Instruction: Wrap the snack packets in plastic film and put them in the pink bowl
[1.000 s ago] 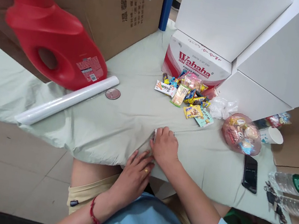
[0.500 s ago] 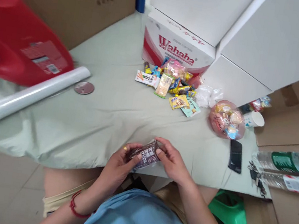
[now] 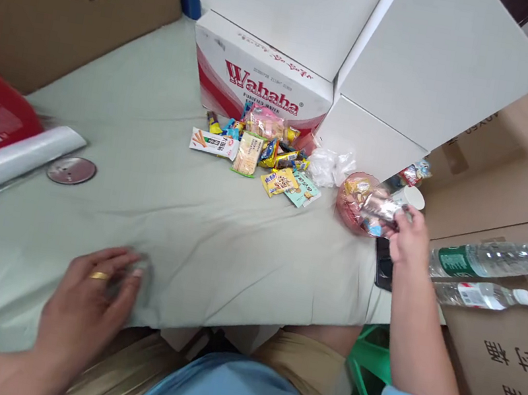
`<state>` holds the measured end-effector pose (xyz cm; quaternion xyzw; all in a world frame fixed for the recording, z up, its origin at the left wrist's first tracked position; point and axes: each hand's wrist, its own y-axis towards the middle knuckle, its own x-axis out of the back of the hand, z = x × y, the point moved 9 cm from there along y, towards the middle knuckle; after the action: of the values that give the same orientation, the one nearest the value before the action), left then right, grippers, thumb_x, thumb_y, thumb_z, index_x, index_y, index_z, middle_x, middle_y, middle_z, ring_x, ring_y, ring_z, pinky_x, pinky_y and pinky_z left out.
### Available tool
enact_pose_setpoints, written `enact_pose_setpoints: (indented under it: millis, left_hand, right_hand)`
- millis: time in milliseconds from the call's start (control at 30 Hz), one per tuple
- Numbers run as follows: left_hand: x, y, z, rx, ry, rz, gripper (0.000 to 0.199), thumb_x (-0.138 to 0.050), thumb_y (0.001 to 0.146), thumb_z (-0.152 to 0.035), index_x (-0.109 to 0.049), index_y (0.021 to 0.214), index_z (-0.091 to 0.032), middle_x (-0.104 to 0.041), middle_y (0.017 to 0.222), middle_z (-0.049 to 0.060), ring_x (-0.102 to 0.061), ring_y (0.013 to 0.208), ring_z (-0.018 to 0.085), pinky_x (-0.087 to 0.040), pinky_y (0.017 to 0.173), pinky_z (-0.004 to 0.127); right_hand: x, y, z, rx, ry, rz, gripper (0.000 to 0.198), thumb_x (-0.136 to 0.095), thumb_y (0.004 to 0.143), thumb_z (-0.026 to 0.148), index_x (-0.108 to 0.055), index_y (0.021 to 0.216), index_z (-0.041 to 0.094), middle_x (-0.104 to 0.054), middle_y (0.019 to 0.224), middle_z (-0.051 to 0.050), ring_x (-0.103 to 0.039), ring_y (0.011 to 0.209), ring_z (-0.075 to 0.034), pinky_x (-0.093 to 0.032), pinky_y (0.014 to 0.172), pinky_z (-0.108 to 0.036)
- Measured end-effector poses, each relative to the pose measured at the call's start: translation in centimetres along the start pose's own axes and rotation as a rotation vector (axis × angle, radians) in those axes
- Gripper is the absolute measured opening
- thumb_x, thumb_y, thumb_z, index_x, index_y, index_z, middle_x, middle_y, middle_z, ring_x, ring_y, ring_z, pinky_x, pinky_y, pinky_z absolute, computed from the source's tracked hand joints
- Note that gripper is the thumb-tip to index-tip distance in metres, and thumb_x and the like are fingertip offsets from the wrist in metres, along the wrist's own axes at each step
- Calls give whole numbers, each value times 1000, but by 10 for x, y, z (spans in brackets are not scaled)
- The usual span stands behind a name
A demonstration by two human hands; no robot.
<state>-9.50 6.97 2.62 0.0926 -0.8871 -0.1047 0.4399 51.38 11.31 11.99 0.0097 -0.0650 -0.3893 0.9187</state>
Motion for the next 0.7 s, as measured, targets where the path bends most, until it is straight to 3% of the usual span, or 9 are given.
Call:
enact_pose_setpoints:
  millis: [67, 133, 233, 333, 467, 600, 700]
  left_hand:
    - [4, -2, 8, -53, 71, -97, 22, -52, 98, -46, -67, 98, -30, -71, 110, 2, -69, 104, 28, -61, 90, 52]
    - [1, -8, 4, -137, 106, -161, 13, -55, 96, -38, -65, 94, -31, -72, 101, 0, -69, 98, 28, -60, 88, 50]
    - [-5, -17, -7, -241, 163, -201, 8, -59, 91, -30, -66, 95, -31, -75, 96, -1, -68, 91, 29, -58, 79, 46]
    - [-7, -21, -10, -266, 181, -209, 11, -60, 89, -26, -66, 98, -30, -76, 98, 0, -69, 91, 30, -57, 78, 45]
    - [-4, -20, -8, -261, 168, -208, 13, -64, 87, -21, -69, 97, -28, -78, 99, 1, -70, 90, 29, -56, 77, 43]
    - [-4, -22, -16, -340, 211, -204, 16, -65, 86, -15, -70, 99, -22, -79, 101, 9, -71, 89, 30, -56, 78, 43]
    - [-4, -24, -21, -395, 261, -227, 15, -65, 88, -14, -68, 100, -21, -79, 100, 10, -70, 87, 29, -57, 78, 42]
  right_hand:
    - [14, 40, -4, -91, -6, -108, 22, -74, 90, 22, -55, 102, 25, -68, 93, 1, -68, 79, -13, -66, 73, -28]
    - [11, 57, -17, -215, -35, -133, 25, -71, 88, 11, -52, 97, 24, -64, 82, 5, -67, 72, -11, -67, 70, -28]
    - [-4, 54, -35, -348, -88, -120, 37, -71, 84, 4, -52, 107, 25, -63, 76, 7, -67, 63, -12, -67, 59, -30]
    - [-20, 44, -45, -403, -120, -35, 44, -74, 87, 12, -51, 122, 26, -66, 77, 5, -69, 58, -14, -63, 50, -27]
    - [-29, 35, -45, -418, -91, 72, 34, -75, 90, 20, -58, 119, 23, -63, 69, 6, -59, 47, -9, -51, 43, -16]
    - [-28, 28, -47, -397, -92, 105, 34, -74, 89, 25, -63, 121, 23, -58, 65, 9, -44, 40, -5, -32, 38, -12]
    - [-25, 29, -46, -258, -385, 118, 46, -72, 90, 31, -66, 135, 24, -65, 72, 4, -53, 50, -12, -42, 48, -20]
